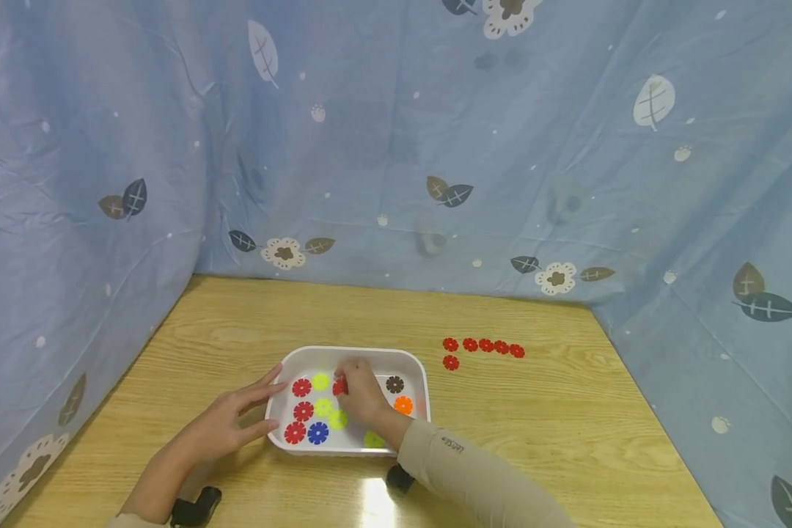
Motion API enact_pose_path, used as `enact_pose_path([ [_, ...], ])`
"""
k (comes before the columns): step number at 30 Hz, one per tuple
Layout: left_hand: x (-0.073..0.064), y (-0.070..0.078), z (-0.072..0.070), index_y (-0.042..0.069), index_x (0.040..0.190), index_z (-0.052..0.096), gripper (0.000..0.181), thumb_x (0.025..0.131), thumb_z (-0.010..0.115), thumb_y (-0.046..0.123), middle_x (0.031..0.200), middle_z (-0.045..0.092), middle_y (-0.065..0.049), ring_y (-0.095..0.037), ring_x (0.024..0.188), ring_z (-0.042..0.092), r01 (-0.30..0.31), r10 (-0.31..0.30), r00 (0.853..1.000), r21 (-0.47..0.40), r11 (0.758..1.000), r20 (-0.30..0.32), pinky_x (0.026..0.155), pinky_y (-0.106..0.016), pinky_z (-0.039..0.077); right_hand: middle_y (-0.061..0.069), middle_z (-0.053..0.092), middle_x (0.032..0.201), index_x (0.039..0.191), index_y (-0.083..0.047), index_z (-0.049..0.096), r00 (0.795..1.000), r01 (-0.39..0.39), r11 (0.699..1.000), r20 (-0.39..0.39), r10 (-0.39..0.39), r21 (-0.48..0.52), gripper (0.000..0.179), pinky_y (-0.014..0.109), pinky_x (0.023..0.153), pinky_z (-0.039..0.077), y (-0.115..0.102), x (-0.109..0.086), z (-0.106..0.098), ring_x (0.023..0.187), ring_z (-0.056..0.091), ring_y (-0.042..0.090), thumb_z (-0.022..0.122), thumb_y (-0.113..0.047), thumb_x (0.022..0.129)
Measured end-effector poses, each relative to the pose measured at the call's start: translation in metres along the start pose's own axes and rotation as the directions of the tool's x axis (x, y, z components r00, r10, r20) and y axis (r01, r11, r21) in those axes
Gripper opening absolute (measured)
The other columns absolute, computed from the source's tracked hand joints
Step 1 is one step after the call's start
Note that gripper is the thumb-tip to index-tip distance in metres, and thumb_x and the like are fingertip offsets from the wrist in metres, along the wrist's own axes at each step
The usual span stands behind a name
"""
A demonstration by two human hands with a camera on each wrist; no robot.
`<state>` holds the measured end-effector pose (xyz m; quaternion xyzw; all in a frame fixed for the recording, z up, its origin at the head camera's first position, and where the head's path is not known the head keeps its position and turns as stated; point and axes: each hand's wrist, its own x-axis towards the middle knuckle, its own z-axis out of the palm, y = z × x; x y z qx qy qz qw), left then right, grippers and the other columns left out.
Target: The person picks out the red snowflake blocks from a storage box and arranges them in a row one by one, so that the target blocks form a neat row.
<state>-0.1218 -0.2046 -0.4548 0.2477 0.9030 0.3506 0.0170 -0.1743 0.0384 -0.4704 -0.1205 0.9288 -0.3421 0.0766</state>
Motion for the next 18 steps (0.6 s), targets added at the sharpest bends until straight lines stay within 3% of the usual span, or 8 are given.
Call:
enact_pose_path([
  [7, 0.0003, -0.0015, 0.0002, 0.014, 0.136, 0.053, 0.055, 0.087, 0.067, 0.033, 0.154, 0.033, -0.006, -0.031, 0.132, 0.042, 0.008, -0.008, 1.0, 0.005, 1.0, 0.005, 0.099, -0.045, 0.047, 0.004, 0.057, 0.105, 0.104, -0.008, 0.065, 0.999, 0.044, 0.998, 0.013, -0.043, -0.053, 0.024, 0.028, 0.087, 0.052, -0.0006, 0.001, -0.0011, 0.093, 0.052, 0.014, 0.071, -0.002, 0.081],
  [12, 0.0006, -0.0015, 0.0003, 0.015, 0.136, 0.053, 0.055, 0.087, 0.068, 0.033, 0.153, 0.033, -0.006, -0.031, 0.132, 0.043, 0.007, -0.007, 1.0, 0.007, 1.0, 0.004, 0.099, -0.045, 0.047, 0.002, 0.063, 0.098, 0.108, -0.011, 0.065, 0.999, 0.025, 0.998, 0.034, -0.027, 0.055, 0.029, 0.024, 0.078, 0.052, 0.0, 0.0018, -0.0041, 0.085, 0.055, 0.011, 0.071, -0.003, 0.08],
  [18, 0.0014, -0.0017, 0.0001, 0.013, 0.136, 0.053, 0.055, 0.086, 0.068, 0.032, 0.153, 0.033, -0.007, -0.032, 0.132, 0.043, -0.002, 0.002, 1.0, -0.004, 1.0, 0.005, 0.098, -0.045, 0.048, -0.001, 0.066, 0.091, 0.1, -0.012, 0.069, 0.999, 0.016, 0.987, 0.039, -0.023, 0.162, 0.022, 0.022, 0.071, 0.051, 0.0009, 0.0013, -0.0098, 0.08, 0.056, 0.01, 0.071, -0.003, 0.079],
])
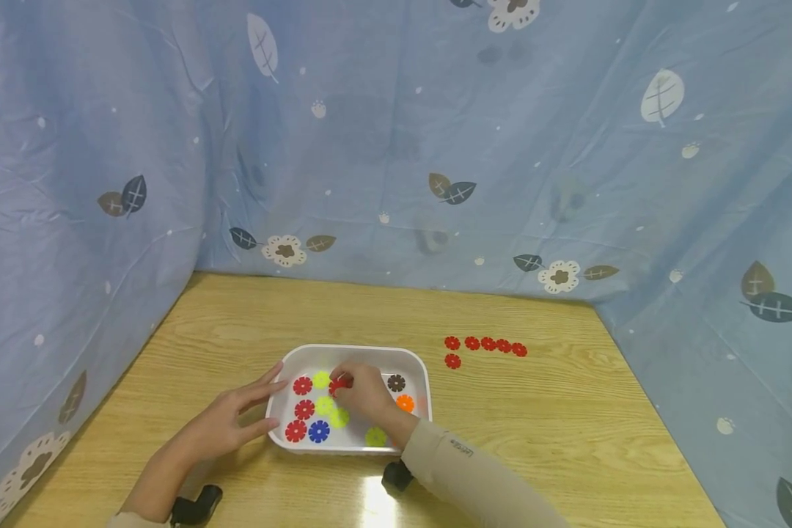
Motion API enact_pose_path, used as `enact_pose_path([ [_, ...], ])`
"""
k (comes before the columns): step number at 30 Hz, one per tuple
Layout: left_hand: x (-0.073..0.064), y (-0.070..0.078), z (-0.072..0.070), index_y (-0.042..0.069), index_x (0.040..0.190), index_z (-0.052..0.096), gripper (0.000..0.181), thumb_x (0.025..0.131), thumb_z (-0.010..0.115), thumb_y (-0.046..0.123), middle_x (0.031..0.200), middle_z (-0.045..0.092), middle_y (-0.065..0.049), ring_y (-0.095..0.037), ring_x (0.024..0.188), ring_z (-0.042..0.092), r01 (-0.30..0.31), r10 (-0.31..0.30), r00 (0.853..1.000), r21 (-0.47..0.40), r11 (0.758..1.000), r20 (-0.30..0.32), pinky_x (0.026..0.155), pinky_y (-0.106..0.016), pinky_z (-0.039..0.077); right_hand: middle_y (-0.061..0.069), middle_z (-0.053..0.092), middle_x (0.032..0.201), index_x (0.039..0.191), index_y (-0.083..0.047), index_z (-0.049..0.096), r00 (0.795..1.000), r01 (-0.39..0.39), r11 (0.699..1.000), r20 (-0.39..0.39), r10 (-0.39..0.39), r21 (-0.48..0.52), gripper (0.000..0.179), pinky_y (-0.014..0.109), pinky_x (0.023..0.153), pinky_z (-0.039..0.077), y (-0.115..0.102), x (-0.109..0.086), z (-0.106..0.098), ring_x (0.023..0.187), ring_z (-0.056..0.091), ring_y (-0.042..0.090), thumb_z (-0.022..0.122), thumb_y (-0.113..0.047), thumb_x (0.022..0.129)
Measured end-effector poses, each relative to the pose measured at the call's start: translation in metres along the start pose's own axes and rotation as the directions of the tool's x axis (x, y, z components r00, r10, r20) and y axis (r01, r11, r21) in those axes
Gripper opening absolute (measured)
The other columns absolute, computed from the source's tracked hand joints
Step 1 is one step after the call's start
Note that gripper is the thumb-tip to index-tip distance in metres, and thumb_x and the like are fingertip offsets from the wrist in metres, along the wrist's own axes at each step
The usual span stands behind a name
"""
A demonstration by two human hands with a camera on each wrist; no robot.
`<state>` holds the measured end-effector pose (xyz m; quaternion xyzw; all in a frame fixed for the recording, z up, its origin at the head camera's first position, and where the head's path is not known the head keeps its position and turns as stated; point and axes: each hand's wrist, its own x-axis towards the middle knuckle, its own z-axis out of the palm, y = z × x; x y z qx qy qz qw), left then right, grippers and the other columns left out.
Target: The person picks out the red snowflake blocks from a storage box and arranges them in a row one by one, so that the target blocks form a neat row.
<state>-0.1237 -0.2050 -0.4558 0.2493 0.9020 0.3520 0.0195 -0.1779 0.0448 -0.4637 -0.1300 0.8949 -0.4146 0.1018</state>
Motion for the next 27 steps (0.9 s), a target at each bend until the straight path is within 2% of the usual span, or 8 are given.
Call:
enact_pose_path([
  [9, 0.0, 0.001, -0.003, 0.009, 0.136, 0.052, 0.053, 0.089, 0.066, 0.029, 0.153, 0.032, -0.012, -0.038, 0.131, 0.043, -0.037, 0.037, 0.999, -0.023, 0.999, 0.012, 0.096, -0.043, 0.05, 0.008, 0.07, 0.1, 0.109, -0.004, 0.07, 0.999, -0.022, 0.994, 0.029, 0.019, 0.108, 0.033, 0.027, 0.077, 0.055, -0.005, -0.002, -0.008, 0.089, 0.063, 0.018, 0.069, 0.001, 0.076],
  [18, 0.001, 0.0, -0.003, 0.01, 0.136, 0.052, 0.053, 0.089, 0.066, 0.029, 0.153, 0.032, -0.014, -0.038, 0.13, 0.043, -0.049, 0.05, 0.999, -0.032, 0.998, 0.007, 0.095, -0.04, 0.051, 0.006, 0.067, 0.118, 0.122, -0.009, 0.065, 0.999, -0.033, 0.993, 0.033, 0.029, 0.11, 0.04, 0.027, 0.086, 0.054, -0.006, -0.002, -0.013, 0.104, 0.063, 0.02, 0.067, -0.003, 0.082],
  [27, 0.001, 0.001, -0.003, 0.011, 0.136, 0.052, 0.054, 0.088, 0.066, 0.031, 0.153, 0.032, -0.011, -0.037, 0.13, 0.043, -0.03, 0.03, 0.999, -0.024, 0.999, 0.009, 0.096, -0.041, 0.05, 0.004, 0.068, 0.117, 0.12, -0.009, 0.066, 0.999, -0.034, 0.977, 0.028, 0.029, 0.21, 0.037, 0.025, 0.08, 0.054, -0.008, -0.009, -0.022, 0.102, 0.063, 0.019, 0.068, -0.005, 0.084],
])
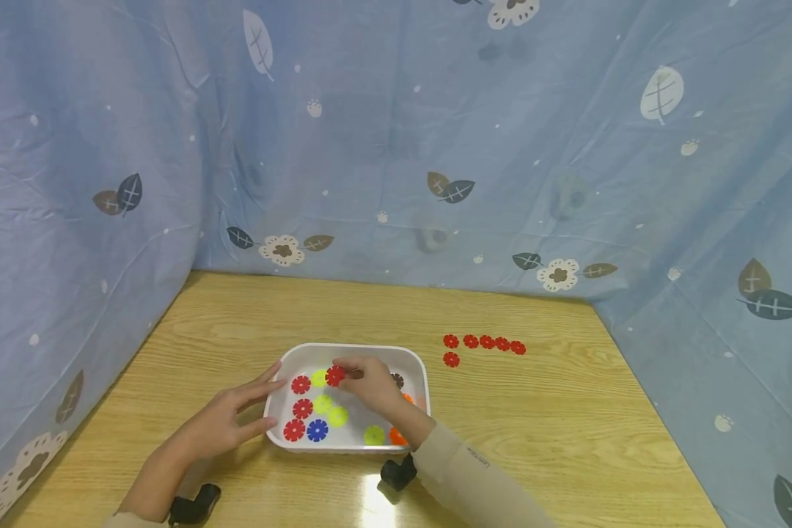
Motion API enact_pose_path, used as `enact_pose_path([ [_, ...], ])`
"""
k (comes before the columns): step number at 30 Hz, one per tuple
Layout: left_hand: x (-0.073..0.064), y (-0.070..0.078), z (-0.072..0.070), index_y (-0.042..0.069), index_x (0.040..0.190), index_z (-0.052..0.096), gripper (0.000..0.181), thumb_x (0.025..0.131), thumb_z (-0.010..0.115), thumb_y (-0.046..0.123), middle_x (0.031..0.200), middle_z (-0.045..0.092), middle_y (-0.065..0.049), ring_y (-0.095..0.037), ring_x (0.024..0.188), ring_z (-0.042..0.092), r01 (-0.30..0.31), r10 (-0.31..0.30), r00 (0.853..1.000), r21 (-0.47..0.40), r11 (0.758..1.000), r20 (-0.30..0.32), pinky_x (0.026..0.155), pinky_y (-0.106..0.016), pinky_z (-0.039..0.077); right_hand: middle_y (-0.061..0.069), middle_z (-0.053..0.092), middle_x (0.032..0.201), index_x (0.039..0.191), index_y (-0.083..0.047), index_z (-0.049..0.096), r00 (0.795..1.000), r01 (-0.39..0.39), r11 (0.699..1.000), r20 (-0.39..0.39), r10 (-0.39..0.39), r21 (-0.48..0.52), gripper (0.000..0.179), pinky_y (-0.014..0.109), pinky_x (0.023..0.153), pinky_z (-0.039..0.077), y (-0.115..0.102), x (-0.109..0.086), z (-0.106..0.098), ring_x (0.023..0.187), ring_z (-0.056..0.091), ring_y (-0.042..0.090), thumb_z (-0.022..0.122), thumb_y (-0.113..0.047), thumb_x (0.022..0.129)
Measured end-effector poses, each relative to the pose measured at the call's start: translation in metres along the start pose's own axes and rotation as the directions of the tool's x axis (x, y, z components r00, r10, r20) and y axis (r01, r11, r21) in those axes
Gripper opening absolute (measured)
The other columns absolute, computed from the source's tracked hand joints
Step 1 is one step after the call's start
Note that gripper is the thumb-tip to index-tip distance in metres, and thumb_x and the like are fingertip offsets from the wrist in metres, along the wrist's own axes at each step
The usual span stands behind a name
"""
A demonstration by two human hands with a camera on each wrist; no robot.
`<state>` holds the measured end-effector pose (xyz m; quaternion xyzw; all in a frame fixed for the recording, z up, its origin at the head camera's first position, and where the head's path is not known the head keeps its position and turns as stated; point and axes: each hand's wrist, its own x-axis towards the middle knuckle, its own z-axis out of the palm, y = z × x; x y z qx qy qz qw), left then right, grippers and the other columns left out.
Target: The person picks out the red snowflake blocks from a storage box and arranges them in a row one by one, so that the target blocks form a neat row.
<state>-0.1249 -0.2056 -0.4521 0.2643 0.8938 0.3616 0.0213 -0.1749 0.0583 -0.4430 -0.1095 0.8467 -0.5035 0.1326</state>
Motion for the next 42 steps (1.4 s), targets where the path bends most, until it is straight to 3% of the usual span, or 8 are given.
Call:
enact_pose_path([
  [11, -0.001, 0.0, 0.0, 0.011, 0.136, 0.053, 0.053, 0.088, 0.066, 0.03, 0.153, 0.033, -0.012, -0.037, 0.13, 0.043, -0.014, 0.015, 1.0, 0.01, 1.0, -0.008, 0.097, -0.041, 0.049, 0.006, 0.069, 0.113, 0.118, -0.006, 0.066, 0.999, 0.032, 0.993, -0.004, -0.032, 0.11, 0.036, 0.023, 0.078, 0.055, 0.001, -0.015, -0.019, 0.094, 0.064, 0.015, 0.071, -0.008, 0.083],
  [18, -0.002, -0.003, 0.002, 0.012, 0.135, 0.054, 0.053, 0.087, 0.068, 0.03, 0.152, 0.034, -0.011, -0.037, 0.129, 0.044, -0.02, 0.021, 0.999, 0.031, 0.999, -0.027, 0.096, -0.04, 0.05, 0.012, 0.067, 0.108, 0.118, -0.002, 0.065, 0.997, 0.054, 0.978, -0.061, -0.043, 0.199, 0.036, 0.02, 0.074, 0.055, 0.008, -0.023, -0.043, 0.089, 0.062, 0.012, 0.071, -0.004, 0.082],
  [23, -0.002, -0.004, 0.003, 0.012, 0.135, 0.054, 0.054, 0.087, 0.068, 0.03, 0.152, 0.034, -0.009, -0.034, 0.13, 0.044, -0.001, 0.001, 1.0, 0.031, 1.0, -0.021, 0.096, -0.04, 0.05, 0.012, 0.065, 0.111, 0.118, -0.003, 0.065, 0.992, 0.035, 0.97, -0.125, -0.004, 0.242, 0.034, 0.017, 0.074, 0.053, 0.016, -0.028, -0.062, 0.09, 0.059, 0.013, 0.069, -0.002, 0.084],
  [27, -0.002, -0.003, 0.003, 0.015, 0.136, 0.053, 0.055, 0.086, 0.069, 0.032, 0.153, 0.034, -0.006, -0.032, 0.131, 0.043, 0.027, -0.027, 1.0, 0.032, 0.999, -0.016, 0.097, -0.041, 0.049, 0.011, 0.065, 0.112, 0.116, -0.003, 0.066, 0.978, 0.025, 0.963, -0.208, 0.032, 0.268, 0.033, 0.017, 0.077, 0.053, 0.025, -0.032, -0.079, 0.091, 0.059, 0.016, 0.068, 0.002, 0.083],
  [32, -0.001, -0.002, 0.002, 0.013, 0.137, 0.052, 0.056, 0.087, 0.068, 0.032, 0.153, 0.034, -0.008, -0.035, 0.131, 0.043, 0.031, -0.031, 0.999, 0.03, 0.999, -0.012, 0.097, -0.043, 0.049, 0.011, 0.065, 0.112, 0.118, -0.007, 0.065, 0.949, -0.005, 0.976, -0.307, 0.074, 0.218, 0.034, 0.019, 0.077, 0.053, 0.044, -0.034, -0.101, 0.095, 0.059, 0.017, 0.069, -0.004, 0.084],
  [42, 0.0, -0.001, 0.0, 0.011, 0.136, 0.052, 0.055, 0.088, 0.066, 0.032, 0.153, 0.033, -0.01, -0.036, 0.131, 0.043, 0.009, -0.009, 1.0, 0.029, 1.0, -0.002, 0.097, -0.042, 0.05, 0.014, 0.061, 0.116, 0.125, -0.004, 0.06, 0.899, -0.107, 0.964, -0.391, 0.198, 0.243, 0.038, 0.017, 0.077, 0.051, 0.091, -0.032, -0.137, 0.093, 0.058, 0.011, 0.065, -0.005, 0.087],
])
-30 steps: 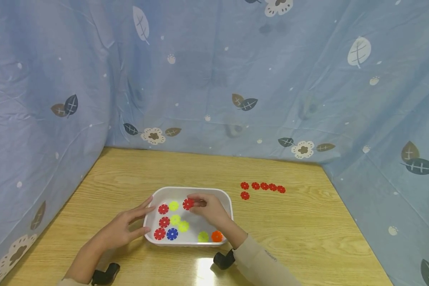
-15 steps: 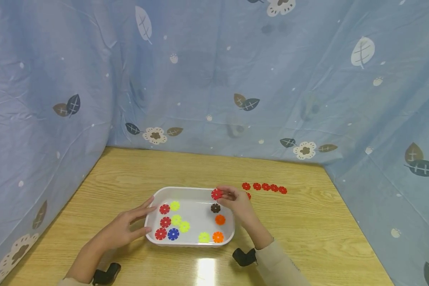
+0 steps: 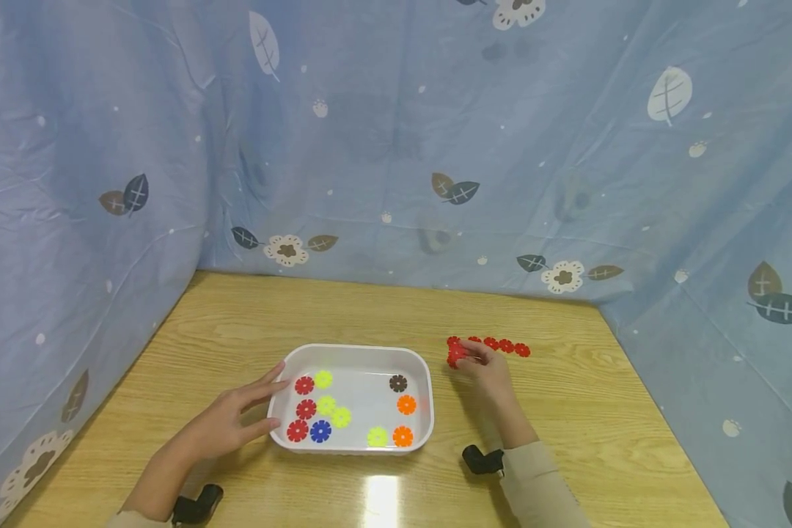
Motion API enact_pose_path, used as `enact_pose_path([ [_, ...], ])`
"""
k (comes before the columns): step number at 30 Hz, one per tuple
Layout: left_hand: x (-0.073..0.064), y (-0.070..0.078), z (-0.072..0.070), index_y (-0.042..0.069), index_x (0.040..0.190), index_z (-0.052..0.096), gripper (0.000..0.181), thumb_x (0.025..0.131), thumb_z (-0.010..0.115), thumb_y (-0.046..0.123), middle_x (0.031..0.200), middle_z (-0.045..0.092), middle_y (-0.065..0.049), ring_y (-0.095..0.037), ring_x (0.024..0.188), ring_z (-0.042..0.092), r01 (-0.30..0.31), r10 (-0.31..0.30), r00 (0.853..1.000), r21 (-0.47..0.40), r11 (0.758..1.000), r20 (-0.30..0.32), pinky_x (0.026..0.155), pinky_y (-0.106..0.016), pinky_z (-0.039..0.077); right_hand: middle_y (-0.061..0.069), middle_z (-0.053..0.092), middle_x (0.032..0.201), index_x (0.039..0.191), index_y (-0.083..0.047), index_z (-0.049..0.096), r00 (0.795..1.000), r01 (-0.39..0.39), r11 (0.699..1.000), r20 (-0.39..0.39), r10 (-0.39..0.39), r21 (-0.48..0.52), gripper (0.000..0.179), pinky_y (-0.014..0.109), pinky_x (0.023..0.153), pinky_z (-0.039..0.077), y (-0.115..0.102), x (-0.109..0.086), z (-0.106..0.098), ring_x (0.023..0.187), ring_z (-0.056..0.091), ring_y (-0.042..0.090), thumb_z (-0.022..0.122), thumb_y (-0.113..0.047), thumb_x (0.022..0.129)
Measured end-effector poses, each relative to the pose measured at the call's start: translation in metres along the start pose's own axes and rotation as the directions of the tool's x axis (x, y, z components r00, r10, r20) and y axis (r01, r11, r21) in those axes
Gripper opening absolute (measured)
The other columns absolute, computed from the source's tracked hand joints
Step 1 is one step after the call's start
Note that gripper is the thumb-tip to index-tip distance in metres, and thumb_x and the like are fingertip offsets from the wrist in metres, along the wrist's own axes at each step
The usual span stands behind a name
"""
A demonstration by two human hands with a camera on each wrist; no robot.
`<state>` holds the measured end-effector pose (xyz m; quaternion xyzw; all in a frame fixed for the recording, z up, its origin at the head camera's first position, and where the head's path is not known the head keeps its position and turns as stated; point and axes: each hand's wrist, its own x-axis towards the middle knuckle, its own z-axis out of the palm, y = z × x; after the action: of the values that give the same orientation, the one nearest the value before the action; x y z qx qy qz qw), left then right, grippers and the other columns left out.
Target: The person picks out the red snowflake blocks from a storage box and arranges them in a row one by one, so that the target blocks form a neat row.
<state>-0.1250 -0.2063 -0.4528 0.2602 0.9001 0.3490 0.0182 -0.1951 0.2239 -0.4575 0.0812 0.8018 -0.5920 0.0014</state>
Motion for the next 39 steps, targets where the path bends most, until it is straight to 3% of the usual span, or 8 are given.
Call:
enact_pose_path([
  [13, -0.002, 0.0, 0.002, 0.011, 0.136, 0.052, 0.053, 0.089, 0.066, 0.031, 0.152, 0.034, -0.01, -0.037, 0.13, 0.044, -0.019, 0.019, 1.0, 0.017, 1.0, 0.004, 0.098, -0.043, 0.048, 0.019, 0.056, 0.124, 0.128, -0.001, 0.057, 0.998, -0.065, 0.993, -0.034, 0.062, -0.103, 0.039, 0.017, 0.076, 0.047, 0.024, 0.008, -0.022, 0.109, 0.054, 0.025, 0.06, -0.005, 0.09],
  [19, -0.001, 0.0, 0.001, 0.01, 0.136, 0.053, 0.054, 0.088, 0.066, 0.031, 0.152, 0.035, -0.01, -0.035, 0.13, 0.044, -0.018, 0.018, 1.0, 0.034, 0.999, -0.007, 0.098, -0.044, 0.048, 0.016, 0.058, 0.111, 0.121, 0.001, 0.061, 0.997, -0.047, 0.991, -0.067, 0.038, -0.129, 0.034, 0.019, 0.065, 0.045, 0.026, 0.01, -0.022, 0.096, 0.053, 0.022, 0.063, -0.004, 0.088],
  [28, 0.001, 0.001, 0.0, 0.011, 0.137, 0.052, 0.054, 0.088, 0.066, 0.03, 0.153, 0.033, -0.011, -0.037, 0.13, 0.044, -0.014, 0.014, 1.0, -0.005, 1.0, 0.005, 0.097, -0.042, 0.05, 0.02, 0.055, 0.112, 0.124, 0.004, 0.058, 0.996, -0.085, 0.975, -0.054, 0.075, -0.207, 0.035, 0.02, 0.063, 0.046, 0.027, 0.018, -0.023, 0.097, 0.051, 0.025, 0.059, 0.0, 0.089],
  [34, 0.0, 0.001, 0.0, 0.011, 0.137, 0.051, 0.054, 0.088, 0.066, 0.03, 0.153, 0.033, -0.012, -0.038, 0.13, 0.044, -0.005, 0.005, 1.0, -0.022, 1.0, 0.011, 0.094, -0.041, 0.051, 0.021, 0.06, 0.113, 0.122, 0.003, 0.06, 0.998, -0.034, 0.949, -0.068, 0.013, -0.312, 0.035, 0.035, 0.081, 0.051, 0.029, 0.019, -0.023, 0.105, 0.056, 0.032, 0.061, 0.0, 0.087],
  [39, 0.0, 0.002, 0.0, 0.012, 0.137, 0.052, 0.054, 0.088, 0.066, 0.03, 0.153, 0.033, -0.011, -0.037, 0.131, 0.043, 0.004, -0.004, 1.0, -0.017, 1.0, 0.004, 0.095, -0.044, 0.05, 0.022, 0.061, 0.12, 0.123, 0.002, 0.06, 0.996, -0.042, 0.954, -0.087, 0.017, -0.298, 0.036, 0.042, 0.091, 0.049, 0.03, 0.02, -0.023, 0.11, 0.055, 0.033, 0.06, 0.0, 0.087],
])
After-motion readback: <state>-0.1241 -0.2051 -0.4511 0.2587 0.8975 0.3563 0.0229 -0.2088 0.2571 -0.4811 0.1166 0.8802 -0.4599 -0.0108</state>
